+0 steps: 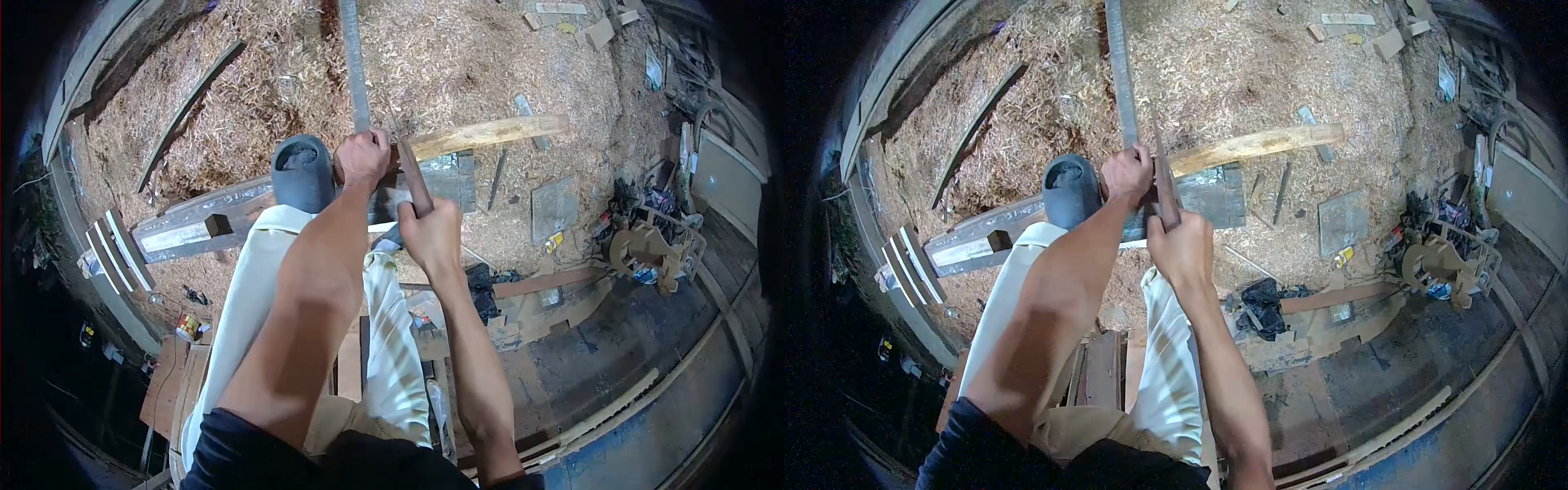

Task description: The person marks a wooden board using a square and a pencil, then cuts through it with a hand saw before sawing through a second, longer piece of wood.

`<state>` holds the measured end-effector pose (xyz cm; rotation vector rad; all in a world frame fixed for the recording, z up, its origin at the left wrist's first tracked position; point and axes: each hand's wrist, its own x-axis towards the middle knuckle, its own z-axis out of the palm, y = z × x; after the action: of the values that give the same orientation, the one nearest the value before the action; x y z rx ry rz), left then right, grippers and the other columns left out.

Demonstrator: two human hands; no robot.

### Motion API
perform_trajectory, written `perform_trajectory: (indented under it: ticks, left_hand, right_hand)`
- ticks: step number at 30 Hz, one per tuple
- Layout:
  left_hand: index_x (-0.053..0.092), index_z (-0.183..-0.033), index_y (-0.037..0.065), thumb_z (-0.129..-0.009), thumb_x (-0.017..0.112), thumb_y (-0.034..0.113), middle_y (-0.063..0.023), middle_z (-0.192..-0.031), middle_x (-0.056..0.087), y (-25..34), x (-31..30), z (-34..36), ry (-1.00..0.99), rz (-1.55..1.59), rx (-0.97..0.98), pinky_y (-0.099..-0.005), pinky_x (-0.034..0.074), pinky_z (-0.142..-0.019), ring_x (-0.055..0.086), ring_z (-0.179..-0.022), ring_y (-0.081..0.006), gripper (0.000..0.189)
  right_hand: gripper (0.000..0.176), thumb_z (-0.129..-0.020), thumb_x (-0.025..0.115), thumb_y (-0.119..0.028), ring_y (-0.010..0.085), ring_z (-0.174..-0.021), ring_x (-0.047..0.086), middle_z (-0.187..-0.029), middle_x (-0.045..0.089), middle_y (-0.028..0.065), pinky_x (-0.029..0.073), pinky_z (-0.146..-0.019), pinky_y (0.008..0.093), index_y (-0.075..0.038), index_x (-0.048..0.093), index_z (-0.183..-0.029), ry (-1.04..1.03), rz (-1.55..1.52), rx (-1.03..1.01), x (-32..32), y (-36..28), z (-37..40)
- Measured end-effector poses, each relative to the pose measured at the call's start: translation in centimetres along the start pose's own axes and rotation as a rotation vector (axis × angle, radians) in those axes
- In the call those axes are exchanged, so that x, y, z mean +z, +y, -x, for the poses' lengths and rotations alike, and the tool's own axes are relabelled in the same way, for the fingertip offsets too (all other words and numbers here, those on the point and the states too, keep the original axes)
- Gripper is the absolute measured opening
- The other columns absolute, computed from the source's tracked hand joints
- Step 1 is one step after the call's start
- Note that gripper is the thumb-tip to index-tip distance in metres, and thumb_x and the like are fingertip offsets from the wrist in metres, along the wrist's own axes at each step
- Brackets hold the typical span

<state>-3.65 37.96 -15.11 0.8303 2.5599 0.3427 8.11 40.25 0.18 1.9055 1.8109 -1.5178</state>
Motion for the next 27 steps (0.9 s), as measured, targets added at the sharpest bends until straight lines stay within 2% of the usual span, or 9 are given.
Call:
perform_trajectory:
  ticks: [6,8,11,16,18,20,22,24,27]
  left_hand:
    - [0.067,-0.064,-0.002,-0.085,0.045,0.029,-0.0263,-0.061,0.061,-0.6,0.9,0.0,0.034,-0.023,0.004,-0.0463,0.054,-0.063,0.064,-0.060,-0.0400,0.043]
    - [0.068,-0.068,-0.002,-0.087,0.043,0.034,-0.0275,-0.069,0.062,-0.5,0.7,-0.2,-0.063,0.043,-0.051,-0.0482,0.053,-0.071,0.064,-0.068,-0.0429,0.048]
    - [0.067,-0.062,-0.001,-0.085,0.046,0.028,-0.0250,-0.060,0.061,-0.1,-0.1,0.2,0.039,0.050,0.017,-0.0468,0.054,-0.064,0.063,-0.059,-0.0410,0.043]
    - [0.067,-0.065,-0.002,-0.086,0.044,0.030,-0.0269,-0.067,0.062,-0.6,0.5,-0.2,-0.018,0.050,-0.012,-0.0487,0.053,-0.066,0.064,-0.064,-0.0419,0.045]
    - [0.067,-0.065,-0.003,-0.086,0.044,0.029,-0.0274,-0.067,0.062,-0.9,0.7,0.1,-0.020,0.025,-0.021,-0.0488,0.053,-0.066,0.064,-0.064,-0.0420,0.045]
    - [0.066,-0.063,-0.004,-0.086,0.045,0.027,-0.0286,-0.064,0.061,-0.6,0.9,-0.2,0.021,0.048,0.013,-0.0482,0.054,-0.065,0.064,-0.062,-0.0421,0.044]
    - [0.066,-0.062,-0.003,-0.085,0.045,0.027,-0.0282,-0.063,0.061,-0.9,0.8,0.1,0.031,0.044,0.021,-0.0476,0.054,-0.063,0.064,-0.061,-0.0417,0.043]
    - [0.066,-0.062,-0.003,-0.085,0.046,0.027,-0.0278,-0.063,0.061,-0.6,1.0,0.0,0.054,0.053,0.038,-0.0471,0.054,-0.062,0.064,-0.060,-0.0412,0.042]
    - [0.066,-0.063,-0.002,-0.085,0.046,0.026,-0.0263,-0.062,0.061,-0.9,0.9,0.2,0.067,0.037,0.043,-0.0465,0.055,-0.060,0.064,-0.059,-0.0405,0.041]
  right_hand:
    - [0.025,-0.074,0.063,-0.016,0.0362,-0.054,0.063,-0.057,0.057,0.0253,0.048,-0.050,0.0384,0.008,0.064,-0.078,0.018,0.014,0.011,-3.9,1.0,9.3]
    - [0.023,-0.074,0.062,-0.015,0.0344,-0.052,0.063,-0.057,0.057,0.0243,0.047,-0.048,0.0374,0.007,0.064,-0.079,-0.009,-0.021,0.086,-5.4,0.7,11.9]
    - [0.023,-0.075,0.062,-0.016,0.0364,-0.054,0.063,-0.059,0.058,0.0253,0.048,-0.050,0.0388,0.006,0.065,-0.079,-0.018,-0.040,0.058,-4.5,2.2,10.0]
    - [0.027,-0.074,0.065,-0.019,0.0408,-0.061,0.062,-0.064,0.059,0.0271,0.049,-0.055,0.0413,0.007,0.063,-0.075,0.070,0.059,-0.182,0.6,1.1,-0.6]
    - [0.030,-0.076,0.064,-0.020,0.0155,-0.045,0.049,-0.047,0.050,0.0162,0.041,-0.047,0.0375,0.009,0.059,-0.067,0.047,0.006,-0.027,0.4,1.6,0.5]
    - [0.027,-0.074,0.064,-0.017,0.0141,-0.045,0.047,-0.048,0.049,0.0163,0.041,-0.047,0.0366,0.009,0.058,-0.067,0.104,-0.039,-0.119,-0.7,2.0,4.2]
    - [0.024,-0.073,0.063,-0.013,0.0125,-0.047,0.049,-0.049,0.051,0.0158,0.041,-0.046,0.0356,0.008,0.057,-0.066,0.028,-0.001,0.037,-3.5,0.8,8.9]
    - [0.020,-0.073,0.064,-0.012,0.0281,-0.045,0.061,-0.049,0.054,0.0196,0.046,-0.047,0.0356,0.008,0.064,-0.076,0.023,0.058,0.071,-5.1,0.9,11.8]
    - [0.022,-0.073,0.065,-0.014,0.0324,-0.048,0.062,-0.052,0.055,0.0221,0.046,-0.048,0.0372,0.008,0.064,-0.075,0.025,0.070,-0.010,-4.0,1.8,9.3]
